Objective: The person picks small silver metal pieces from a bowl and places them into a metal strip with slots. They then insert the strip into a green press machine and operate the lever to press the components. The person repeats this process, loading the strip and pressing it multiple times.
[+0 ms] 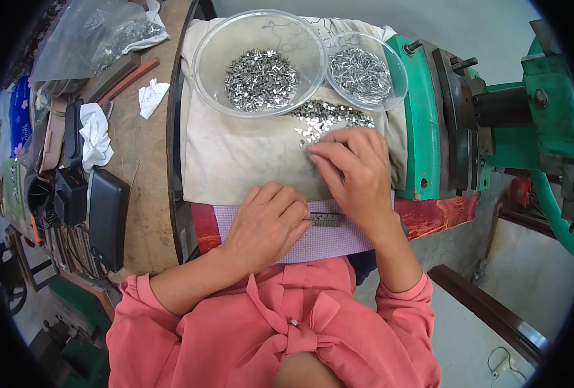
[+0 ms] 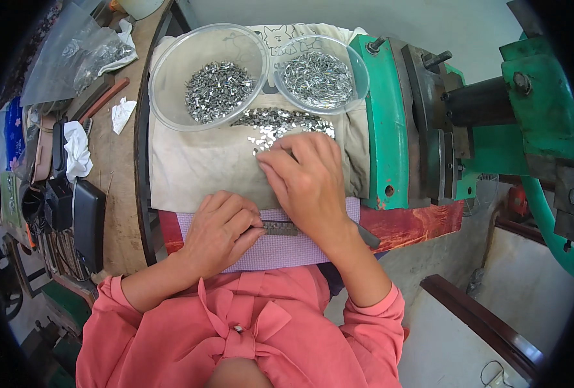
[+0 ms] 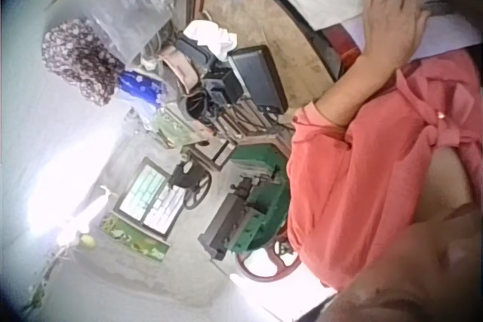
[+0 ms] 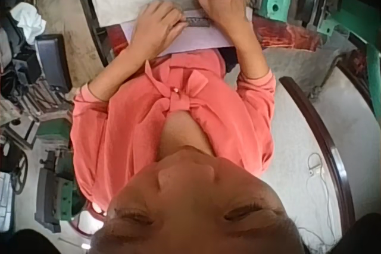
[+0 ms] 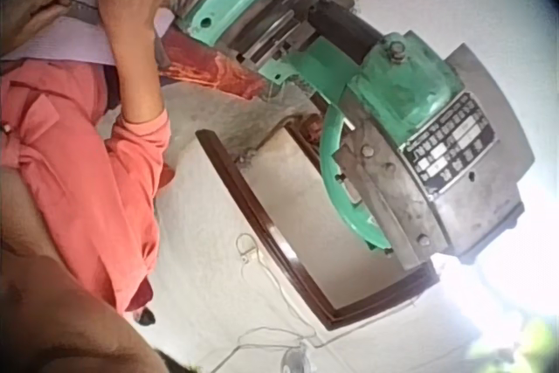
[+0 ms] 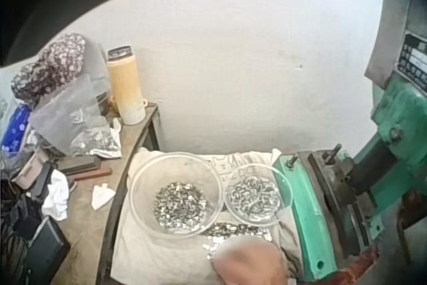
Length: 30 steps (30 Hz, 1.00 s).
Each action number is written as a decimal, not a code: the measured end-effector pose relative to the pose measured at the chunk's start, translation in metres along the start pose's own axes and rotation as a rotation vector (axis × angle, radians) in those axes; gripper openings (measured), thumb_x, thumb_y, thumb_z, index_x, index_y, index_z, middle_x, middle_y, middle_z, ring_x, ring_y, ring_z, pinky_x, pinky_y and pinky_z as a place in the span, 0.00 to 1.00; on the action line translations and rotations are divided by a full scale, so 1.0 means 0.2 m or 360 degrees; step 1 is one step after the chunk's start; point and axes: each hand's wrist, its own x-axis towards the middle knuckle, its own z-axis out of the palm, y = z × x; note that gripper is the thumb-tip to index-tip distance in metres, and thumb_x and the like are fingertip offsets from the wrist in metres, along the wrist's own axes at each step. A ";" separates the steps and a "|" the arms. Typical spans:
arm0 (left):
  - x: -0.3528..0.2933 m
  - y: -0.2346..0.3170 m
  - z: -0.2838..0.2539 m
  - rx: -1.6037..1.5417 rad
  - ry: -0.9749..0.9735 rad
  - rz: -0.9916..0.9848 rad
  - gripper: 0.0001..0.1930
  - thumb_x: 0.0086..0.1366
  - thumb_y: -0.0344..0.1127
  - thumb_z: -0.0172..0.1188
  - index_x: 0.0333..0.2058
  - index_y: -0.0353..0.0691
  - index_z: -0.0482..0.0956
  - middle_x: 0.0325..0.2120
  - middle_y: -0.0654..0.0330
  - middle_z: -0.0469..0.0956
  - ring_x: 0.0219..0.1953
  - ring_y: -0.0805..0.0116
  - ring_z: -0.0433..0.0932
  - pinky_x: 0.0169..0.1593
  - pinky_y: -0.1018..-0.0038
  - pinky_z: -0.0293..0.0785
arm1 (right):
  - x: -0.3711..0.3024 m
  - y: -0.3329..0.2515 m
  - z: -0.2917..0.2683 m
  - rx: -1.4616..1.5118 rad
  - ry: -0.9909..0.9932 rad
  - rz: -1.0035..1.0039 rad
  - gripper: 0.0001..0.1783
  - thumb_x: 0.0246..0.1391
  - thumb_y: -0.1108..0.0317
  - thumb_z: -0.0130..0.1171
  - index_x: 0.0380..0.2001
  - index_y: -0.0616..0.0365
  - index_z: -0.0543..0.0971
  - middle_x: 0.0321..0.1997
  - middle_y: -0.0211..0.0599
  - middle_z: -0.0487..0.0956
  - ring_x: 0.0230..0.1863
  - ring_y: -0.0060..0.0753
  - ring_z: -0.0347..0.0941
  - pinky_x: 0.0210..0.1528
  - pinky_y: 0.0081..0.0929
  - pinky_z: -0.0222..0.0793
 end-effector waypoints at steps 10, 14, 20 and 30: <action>-0.01 0.00 -0.03 -0.0086 0.0009 -0.0062 0.21 0.50 0.37 0.72 0.41 0.40 0.75 0.39 0.56 0.75 0.40 0.55 0.72 0.44 0.62 0.68 | 0.01 0.00 0.00 -0.0177 -0.0108 -0.0161 0.07 0.44 0.72 0.68 0.29 0.54 0.80 0.38 0.31 0.77 0.44 0.41 0.71 0.54 0.41 0.63; 0.00 0.00 -0.04 -0.0082 -0.0010 -0.0048 0.21 0.50 0.37 0.72 0.41 0.40 0.76 0.39 0.57 0.75 0.40 0.54 0.72 0.44 0.62 0.68 | -0.08 0.00 -0.05 -0.0164 -0.0108 -0.0076 0.09 0.43 0.73 0.69 0.31 0.53 0.82 0.37 0.30 0.77 0.45 0.41 0.72 0.55 0.41 0.63; 0.00 0.00 -0.03 -0.0061 -0.0029 -0.0059 0.21 0.49 0.37 0.73 0.40 0.40 0.76 0.40 0.58 0.75 0.40 0.55 0.73 0.44 0.63 0.68 | -0.12 0.03 -0.09 -0.0090 -0.0049 0.0115 0.10 0.43 0.73 0.70 0.33 0.52 0.83 0.38 0.30 0.78 0.44 0.41 0.72 0.54 0.40 0.63; -0.01 -0.01 -0.05 -0.0004 -0.0045 -0.0018 0.17 0.46 0.34 0.74 0.35 0.40 0.78 0.40 0.59 0.76 0.41 0.57 0.74 0.44 0.63 0.68 | -0.11 0.01 -0.04 -0.0119 -0.0049 0.0061 0.09 0.44 0.71 0.70 0.32 0.52 0.83 0.38 0.28 0.77 0.46 0.39 0.72 0.54 0.42 0.62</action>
